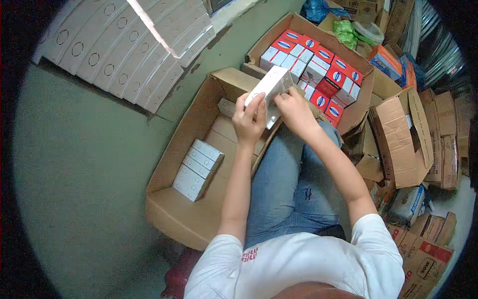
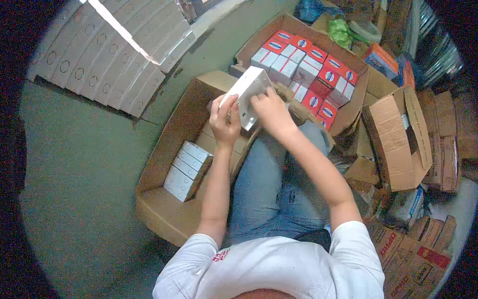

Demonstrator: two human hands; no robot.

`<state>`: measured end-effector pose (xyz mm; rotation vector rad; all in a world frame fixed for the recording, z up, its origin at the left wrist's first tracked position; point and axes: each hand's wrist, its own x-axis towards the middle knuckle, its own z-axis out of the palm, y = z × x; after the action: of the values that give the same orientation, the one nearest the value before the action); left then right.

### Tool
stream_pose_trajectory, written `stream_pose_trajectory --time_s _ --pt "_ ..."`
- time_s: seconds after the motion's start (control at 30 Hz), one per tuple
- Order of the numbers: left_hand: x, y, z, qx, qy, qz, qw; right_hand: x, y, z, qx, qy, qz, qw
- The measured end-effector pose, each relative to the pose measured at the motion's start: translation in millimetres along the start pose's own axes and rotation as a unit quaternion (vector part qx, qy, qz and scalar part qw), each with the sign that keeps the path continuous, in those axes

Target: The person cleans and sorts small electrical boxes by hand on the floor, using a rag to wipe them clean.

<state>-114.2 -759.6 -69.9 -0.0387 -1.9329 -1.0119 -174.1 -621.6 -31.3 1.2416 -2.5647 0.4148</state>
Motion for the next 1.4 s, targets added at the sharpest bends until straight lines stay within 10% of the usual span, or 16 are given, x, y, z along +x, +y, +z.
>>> stream_pose_trajectory --time_s 0.13,0.37,0.47,0.6,0.73,0.93,1.07,1.4 --pt "-4.2 -0.2 3.7 0.009 0.017 0.005 1.000 -6.5 -22.4 9.5 0.169 -0.032 -0.029 0.985" --pt "-10.1 -1.8 5.5 -0.023 0.035 -0.035 0.999 1.0 -20.0 1.2 0.411 -0.101 0.182 0.888" --pt "-10.9 -1.1 9.7 -0.020 0.051 -0.046 0.997 8.1 -24.1 1.7 0.575 -0.095 0.327 0.744" --pt "-16.3 1.0 14.5 -0.031 0.056 -0.090 0.994 21.9 -36.1 0.2 0.797 0.091 0.417 0.427" --pt "-13.8 3.5 11.1 -0.023 0.037 -0.116 0.992 26.3 -41.7 4.3 0.801 0.186 0.464 0.329" --pt "-16.4 4.5 17.6 -0.011 0.034 -0.085 0.996 28.3 -17.3 15.3 0.793 0.234 0.432 0.361" --pt "-12.5 10.8 16.1 -0.051 0.055 -0.126 0.989 10.0 -47.6 14.9 0.744 0.095 0.373 0.546" --pt "-14.2 7.2 13.4 -0.064 0.021 -0.125 0.990 15.9 -25.0 7.9 0.761 0.172 0.408 0.475"
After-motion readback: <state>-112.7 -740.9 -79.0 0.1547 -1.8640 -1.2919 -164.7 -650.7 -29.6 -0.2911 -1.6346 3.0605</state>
